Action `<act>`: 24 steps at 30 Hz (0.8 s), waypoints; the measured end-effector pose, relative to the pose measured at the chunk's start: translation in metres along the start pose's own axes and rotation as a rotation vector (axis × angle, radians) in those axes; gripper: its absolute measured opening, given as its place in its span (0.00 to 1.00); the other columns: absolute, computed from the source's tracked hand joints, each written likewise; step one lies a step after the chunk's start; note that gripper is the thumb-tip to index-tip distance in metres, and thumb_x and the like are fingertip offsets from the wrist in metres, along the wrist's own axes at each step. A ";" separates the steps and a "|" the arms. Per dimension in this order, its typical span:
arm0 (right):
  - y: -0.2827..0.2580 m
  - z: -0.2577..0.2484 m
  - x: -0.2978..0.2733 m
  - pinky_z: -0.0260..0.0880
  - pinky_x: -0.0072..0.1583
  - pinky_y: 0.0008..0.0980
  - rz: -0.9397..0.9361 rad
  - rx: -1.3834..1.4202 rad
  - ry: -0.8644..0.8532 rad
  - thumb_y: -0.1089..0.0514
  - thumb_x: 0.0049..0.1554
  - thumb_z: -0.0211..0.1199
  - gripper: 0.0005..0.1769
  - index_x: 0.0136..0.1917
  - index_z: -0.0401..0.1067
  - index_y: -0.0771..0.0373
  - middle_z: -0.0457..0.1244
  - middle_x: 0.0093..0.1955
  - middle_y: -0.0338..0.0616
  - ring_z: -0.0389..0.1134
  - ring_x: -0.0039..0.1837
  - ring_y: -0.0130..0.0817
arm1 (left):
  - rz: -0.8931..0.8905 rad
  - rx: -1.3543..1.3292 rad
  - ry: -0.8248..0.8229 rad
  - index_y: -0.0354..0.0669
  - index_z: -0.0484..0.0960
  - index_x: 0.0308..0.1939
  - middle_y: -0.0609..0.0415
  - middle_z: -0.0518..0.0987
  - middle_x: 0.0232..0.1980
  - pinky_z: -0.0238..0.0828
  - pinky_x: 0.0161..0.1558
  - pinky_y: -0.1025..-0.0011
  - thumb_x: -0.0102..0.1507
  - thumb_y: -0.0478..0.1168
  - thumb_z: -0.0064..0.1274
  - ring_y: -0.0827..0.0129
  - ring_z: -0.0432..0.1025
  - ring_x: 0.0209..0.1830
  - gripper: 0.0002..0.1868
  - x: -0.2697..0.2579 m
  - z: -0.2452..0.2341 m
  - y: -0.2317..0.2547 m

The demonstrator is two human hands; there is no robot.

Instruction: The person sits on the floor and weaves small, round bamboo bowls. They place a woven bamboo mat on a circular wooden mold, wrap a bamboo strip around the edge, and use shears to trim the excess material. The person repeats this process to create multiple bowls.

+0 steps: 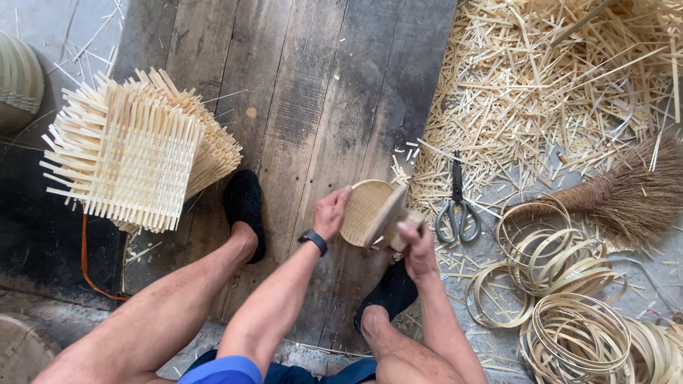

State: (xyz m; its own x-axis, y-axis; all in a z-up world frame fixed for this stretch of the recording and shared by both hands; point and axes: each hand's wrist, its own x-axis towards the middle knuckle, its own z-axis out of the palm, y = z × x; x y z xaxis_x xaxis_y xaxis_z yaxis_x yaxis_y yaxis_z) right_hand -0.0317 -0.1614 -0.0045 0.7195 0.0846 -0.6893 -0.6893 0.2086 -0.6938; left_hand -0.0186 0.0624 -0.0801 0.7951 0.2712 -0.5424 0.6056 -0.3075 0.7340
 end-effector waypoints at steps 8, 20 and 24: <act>0.008 -0.055 -0.015 0.75 0.43 0.41 -0.133 0.354 0.074 0.36 0.51 0.66 0.40 0.67 0.66 0.64 0.67 0.52 0.49 0.72 0.50 0.41 | 0.041 -0.151 0.240 0.40 0.84 0.56 0.48 0.85 0.37 0.75 0.42 0.67 0.70 0.57 0.50 0.66 0.76 0.38 0.25 0.018 -0.037 -0.044; 0.048 -0.065 -0.020 0.73 0.44 0.41 -0.095 0.433 0.089 0.40 0.56 0.64 0.31 0.62 0.69 0.65 0.69 0.49 0.47 0.72 0.49 0.41 | 0.670 0.764 0.005 0.47 0.83 0.50 0.51 0.78 0.52 0.56 0.60 0.48 0.62 0.47 0.56 0.52 0.69 0.58 0.15 -0.053 0.045 -0.010; 0.052 -0.067 -0.023 0.72 0.45 0.42 -0.104 0.453 0.047 0.42 0.58 0.63 0.30 0.62 0.69 0.67 0.69 0.49 0.49 0.72 0.50 0.43 | 0.768 0.683 0.181 0.54 0.87 0.41 0.55 0.80 0.42 0.57 0.57 0.48 0.58 0.38 0.53 0.53 0.71 0.52 0.11 0.008 -0.002 -0.017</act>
State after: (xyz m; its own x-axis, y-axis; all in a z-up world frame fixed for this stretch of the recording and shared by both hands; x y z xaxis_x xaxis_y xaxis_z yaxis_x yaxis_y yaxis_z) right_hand -0.0901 -0.2180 -0.0390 0.7711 -0.0017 -0.6368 -0.4992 0.6193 -0.6061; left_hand -0.0225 0.0714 -0.0961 0.9914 -0.1007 0.0831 -0.1271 -0.8901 0.4377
